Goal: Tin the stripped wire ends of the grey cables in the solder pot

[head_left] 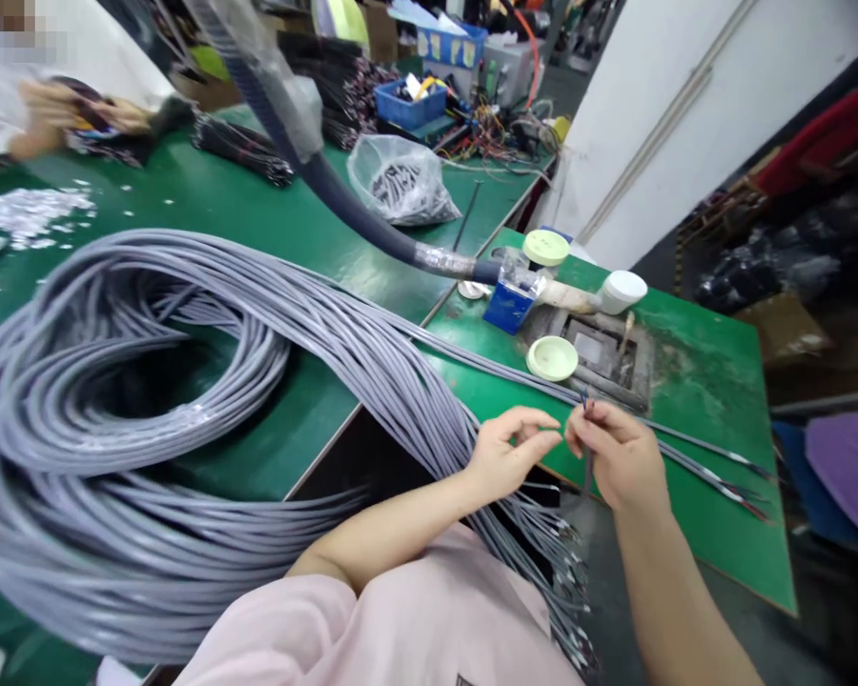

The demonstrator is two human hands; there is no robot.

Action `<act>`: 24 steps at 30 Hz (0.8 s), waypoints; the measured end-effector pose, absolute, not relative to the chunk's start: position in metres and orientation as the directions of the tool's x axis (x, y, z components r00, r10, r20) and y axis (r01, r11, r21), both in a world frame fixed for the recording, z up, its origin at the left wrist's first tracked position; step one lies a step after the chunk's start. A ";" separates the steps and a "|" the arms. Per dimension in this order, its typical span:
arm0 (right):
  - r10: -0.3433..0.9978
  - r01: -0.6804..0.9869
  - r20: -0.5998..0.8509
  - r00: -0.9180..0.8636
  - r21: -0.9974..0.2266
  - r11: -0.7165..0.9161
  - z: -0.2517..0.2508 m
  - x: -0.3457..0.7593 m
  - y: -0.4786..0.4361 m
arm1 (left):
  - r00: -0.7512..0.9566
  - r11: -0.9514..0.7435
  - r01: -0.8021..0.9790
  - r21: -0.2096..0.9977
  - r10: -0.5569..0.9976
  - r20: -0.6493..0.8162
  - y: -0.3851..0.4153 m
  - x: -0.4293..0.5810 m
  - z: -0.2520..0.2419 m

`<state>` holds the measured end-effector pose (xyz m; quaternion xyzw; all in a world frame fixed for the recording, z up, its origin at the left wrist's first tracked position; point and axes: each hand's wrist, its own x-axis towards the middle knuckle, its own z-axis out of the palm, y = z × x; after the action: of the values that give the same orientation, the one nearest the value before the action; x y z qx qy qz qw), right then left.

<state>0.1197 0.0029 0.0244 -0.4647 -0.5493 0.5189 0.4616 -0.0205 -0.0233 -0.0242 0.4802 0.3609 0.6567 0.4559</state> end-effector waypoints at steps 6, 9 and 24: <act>0.926 0.538 0.377 -0.011 -0.779 0.324 0.019 0.132 0.071 | 0.011 -0.498 0.395 0.772 0.843 0.538 0.004 -0.050 -0.054; 0.919 0.722 0.387 -0.080 -0.613 0.321 0.012 0.130 0.099 | 0.186 -0.549 0.618 0.563 0.798 0.574 0.007 -0.053 -0.067; 0.967 0.962 0.168 -0.191 -0.163 0.218 0.004 0.115 0.120 | 0.294 -0.602 0.675 0.427 0.750 0.593 0.006 -0.051 -0.075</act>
<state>0.1148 0.1202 0.0037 -0.6250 -0.7716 0.0105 0.1175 -0.0509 0.0059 -0.0748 0.8028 0.4436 0.3955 0.0473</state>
